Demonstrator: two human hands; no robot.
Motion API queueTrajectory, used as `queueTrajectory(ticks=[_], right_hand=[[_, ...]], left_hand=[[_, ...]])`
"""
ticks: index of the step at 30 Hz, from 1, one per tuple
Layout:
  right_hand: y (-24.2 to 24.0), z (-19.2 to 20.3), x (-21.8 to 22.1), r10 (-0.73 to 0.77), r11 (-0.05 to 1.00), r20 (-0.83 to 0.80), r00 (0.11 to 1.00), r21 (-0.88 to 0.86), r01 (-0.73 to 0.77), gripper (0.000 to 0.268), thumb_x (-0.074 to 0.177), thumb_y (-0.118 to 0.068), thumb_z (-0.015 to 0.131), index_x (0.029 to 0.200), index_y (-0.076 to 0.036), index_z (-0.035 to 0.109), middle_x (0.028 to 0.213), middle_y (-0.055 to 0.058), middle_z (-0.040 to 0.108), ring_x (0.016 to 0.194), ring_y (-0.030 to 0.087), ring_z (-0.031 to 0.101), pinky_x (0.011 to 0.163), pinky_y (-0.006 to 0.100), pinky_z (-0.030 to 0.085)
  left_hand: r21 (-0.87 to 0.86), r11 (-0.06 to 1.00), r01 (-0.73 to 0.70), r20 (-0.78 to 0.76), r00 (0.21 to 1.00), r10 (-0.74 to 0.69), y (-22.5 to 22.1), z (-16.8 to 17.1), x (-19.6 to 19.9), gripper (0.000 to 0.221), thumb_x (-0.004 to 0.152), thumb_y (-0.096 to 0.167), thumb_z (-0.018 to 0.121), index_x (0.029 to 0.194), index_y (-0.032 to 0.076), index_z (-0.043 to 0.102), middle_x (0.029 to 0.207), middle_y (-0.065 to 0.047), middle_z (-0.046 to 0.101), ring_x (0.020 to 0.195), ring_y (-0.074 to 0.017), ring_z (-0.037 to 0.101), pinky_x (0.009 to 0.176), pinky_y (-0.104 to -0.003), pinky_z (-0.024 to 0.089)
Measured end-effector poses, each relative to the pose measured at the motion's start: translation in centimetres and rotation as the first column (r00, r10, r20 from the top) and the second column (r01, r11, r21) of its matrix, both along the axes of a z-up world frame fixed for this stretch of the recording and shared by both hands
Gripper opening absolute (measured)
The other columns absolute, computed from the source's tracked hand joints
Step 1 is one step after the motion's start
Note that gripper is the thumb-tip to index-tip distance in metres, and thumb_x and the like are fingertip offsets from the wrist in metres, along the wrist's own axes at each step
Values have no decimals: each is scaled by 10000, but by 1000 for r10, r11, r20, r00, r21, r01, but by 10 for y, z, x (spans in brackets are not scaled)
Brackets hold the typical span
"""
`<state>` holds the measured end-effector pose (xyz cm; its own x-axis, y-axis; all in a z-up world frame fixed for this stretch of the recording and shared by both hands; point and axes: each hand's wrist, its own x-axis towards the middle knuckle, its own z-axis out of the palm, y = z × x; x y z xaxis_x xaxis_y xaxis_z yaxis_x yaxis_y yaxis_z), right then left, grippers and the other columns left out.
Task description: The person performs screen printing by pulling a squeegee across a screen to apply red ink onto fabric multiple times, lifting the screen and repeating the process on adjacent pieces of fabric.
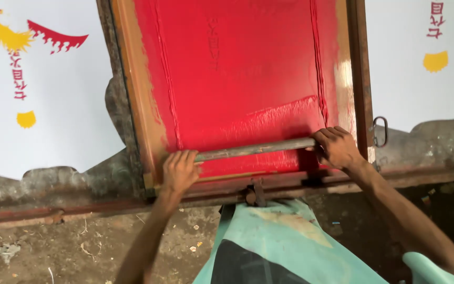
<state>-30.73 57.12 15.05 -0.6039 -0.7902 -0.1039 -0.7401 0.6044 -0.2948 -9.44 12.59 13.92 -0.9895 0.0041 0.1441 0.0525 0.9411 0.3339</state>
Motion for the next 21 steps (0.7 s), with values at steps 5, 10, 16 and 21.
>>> queueTrajectory(ticks=[5, 10, 16, 21], right_hand=[[-59, 17, -122, -90, 991, 40, 995, -93, 93, 273, 914, -339, 706, 1017, -87, 723, 793, 125, 703, 742, 336, 682, 703, 455, 543], [-160, -35, -331, -17, 986, -265, 964, -163, -27, 324, 1079, -378, 645, 1027, -60, 678, 853, 123, 692, 757, 279, 674, 811, 448, 537], [-241, -81, -514, -9, 963, -511, 859, -235, -130, 352, 1107, -404, 645, 1024, -63, 659, 945, 127, 695, 902, 292, 678, 924, 440, 509], [-250, -111, -554, -18, 967, -473, 881, -232, -105, 539, 1085, -581, 673, 994, -51, 640, 878, 125, 643, 858, 299, 638, 888, 447, 490]], left_hand=[[-160, 985, 59, -88, 993, -74, -67, 7, -125, 332, 752, 158, 742, 1052, 25, 696, 942, -133, 700, 861, -318, 667, 726, -456, 525], [-259, 966, 5, -231, 971, -67, -170, -29, -333, 260, 928, 250, 798, 1054, 44, 704, 914, -108, 688, 836, -292, 641, 783, -442, 482], [-365, 928, -75, -390, 917, -79, -253, -71, -511, 272, 928, 245, 843, 1047, 69, 673, 949, -92, 704, 880, -263, 659, 943, -445, 484], [-105, 995, 3, -388, 921, -43, -266, -73, -529, 288, 934, 213, 874, 963, 42, 644, 894, -119, 681, 877, -330, 653, 915, -454, 503]])
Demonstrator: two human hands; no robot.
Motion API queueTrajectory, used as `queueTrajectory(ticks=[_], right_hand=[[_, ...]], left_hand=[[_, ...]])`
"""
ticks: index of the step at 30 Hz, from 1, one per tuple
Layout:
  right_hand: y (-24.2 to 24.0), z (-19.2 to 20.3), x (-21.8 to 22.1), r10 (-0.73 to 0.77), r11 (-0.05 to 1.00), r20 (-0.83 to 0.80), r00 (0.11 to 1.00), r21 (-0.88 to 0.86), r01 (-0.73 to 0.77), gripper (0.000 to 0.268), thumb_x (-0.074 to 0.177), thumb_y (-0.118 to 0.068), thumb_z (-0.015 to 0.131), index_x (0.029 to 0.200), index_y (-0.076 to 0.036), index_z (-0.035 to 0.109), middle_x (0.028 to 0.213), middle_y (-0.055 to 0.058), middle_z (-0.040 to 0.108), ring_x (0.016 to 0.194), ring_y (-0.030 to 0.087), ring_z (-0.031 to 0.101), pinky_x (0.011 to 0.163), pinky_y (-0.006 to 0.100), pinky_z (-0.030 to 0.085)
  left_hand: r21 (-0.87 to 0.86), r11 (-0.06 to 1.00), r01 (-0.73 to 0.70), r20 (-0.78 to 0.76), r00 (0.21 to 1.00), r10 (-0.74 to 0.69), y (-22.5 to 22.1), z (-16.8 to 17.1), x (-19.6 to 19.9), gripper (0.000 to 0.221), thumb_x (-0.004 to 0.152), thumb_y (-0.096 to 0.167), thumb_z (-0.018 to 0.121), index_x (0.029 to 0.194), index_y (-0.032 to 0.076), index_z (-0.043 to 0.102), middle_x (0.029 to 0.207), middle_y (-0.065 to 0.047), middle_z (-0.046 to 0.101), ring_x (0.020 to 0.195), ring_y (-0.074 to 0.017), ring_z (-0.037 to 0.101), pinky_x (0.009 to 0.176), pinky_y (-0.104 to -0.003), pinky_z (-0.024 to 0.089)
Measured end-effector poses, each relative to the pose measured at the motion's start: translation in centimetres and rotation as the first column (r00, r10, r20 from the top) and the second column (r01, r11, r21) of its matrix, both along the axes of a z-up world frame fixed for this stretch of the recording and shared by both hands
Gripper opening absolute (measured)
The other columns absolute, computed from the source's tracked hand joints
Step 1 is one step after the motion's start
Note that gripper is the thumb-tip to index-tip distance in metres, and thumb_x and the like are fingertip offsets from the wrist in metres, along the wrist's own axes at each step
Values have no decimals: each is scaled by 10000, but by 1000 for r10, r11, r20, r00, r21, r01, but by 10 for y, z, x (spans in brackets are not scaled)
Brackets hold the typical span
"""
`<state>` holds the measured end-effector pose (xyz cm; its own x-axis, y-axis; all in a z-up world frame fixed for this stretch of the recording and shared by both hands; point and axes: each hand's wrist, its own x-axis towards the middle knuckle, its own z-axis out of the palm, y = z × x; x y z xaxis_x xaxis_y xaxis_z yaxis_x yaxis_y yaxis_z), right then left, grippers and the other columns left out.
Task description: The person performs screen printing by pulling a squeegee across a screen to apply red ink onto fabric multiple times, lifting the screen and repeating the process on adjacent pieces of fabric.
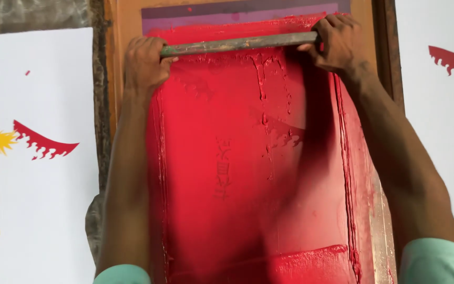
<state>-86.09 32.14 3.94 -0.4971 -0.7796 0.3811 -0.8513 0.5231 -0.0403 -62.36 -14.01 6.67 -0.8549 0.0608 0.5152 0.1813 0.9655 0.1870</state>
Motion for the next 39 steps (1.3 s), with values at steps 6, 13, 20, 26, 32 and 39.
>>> queueTrajectory(ticks=[6, 13, 20, 26, 32, 39], right_hand=[[12, -2, 63, -31, 989, -144, 989, -149, 9, 664, 1037, -727, 596, 871, -84, 606, 811, 97, 560, 776, 277, 562, 774, 437, 454], [67, 36, 207, -54, 991, 49, 997, -119, 59, 600, 957, -667, 609, 758, -102, 616, 659, 68, 568, 584, 234, 561, 602, 407, 455], [156, 24, 349, -123, 990, 176, 977, 91, 108, 635, 954, -701, 499, 836, -111, 706, 719, 72, 680, 611, 197, 637, 640, 411, 545], [228, 29, 494, -123, 990, 206, 971, 88, 107, 600, 945, -623, 424, 954, -99, 717, 839, 108, 711, 652, 213, 648, 607, 411, 539], [247, 80, 568, -179, 978, 474, 862, 179, 104, 536, 861, -615, 561, 835, -98, 698, 780, 85, 700, 664, 259, 677, 634, 416, 565], [191, 93, 423, -265, 956, 538, 800, 257, 143, 509, 799, -559, 705, 963, -81, 763, 789, 104, 744, 703, 296, 714, 673, 437, 570]], left_hand=[[-41, 999, -8, -105, 994, 4, 30, 10, 51, 307, 862, 217, 846, 844, 40, 596, 781, -131, 593, 747, -331, 590, 736, -457, 465], [20, 1000, 7, -33, 999, -7, 93, 21, 180, 227, 810, 182, 800, 773, 34, 633, 678, -106, 599, 589, -278, 570, 595, -403, 439], [85, 996, 25, 13, 1000, -26, 166, 39, 324, 209, 800, 168, 775, 882, 1, 680, 821, -127, 690, 739, -288, 672, 684, -388, 509], [68, 998, -11, 111, 994, 4, 225, 52, 452, 217, 794, 109, 639, 943, -33, 706, 886, -165, 727, 789, -288, 706, 727, -395, 550], [182, 983, -23, 377, 925, -48, 251, 83, 512, 334, 798, 316, 741, 874, -4, 682, 804, -152, 701, 748, -311, 683, 726, -417, 543], [15, 994, 106, 232, 967, -107, 186, 76, 381, 247, 785, 277, 766, 808, 78, 623, 702, -86, 565, 651, -303, 548, 690, -448, 457]])
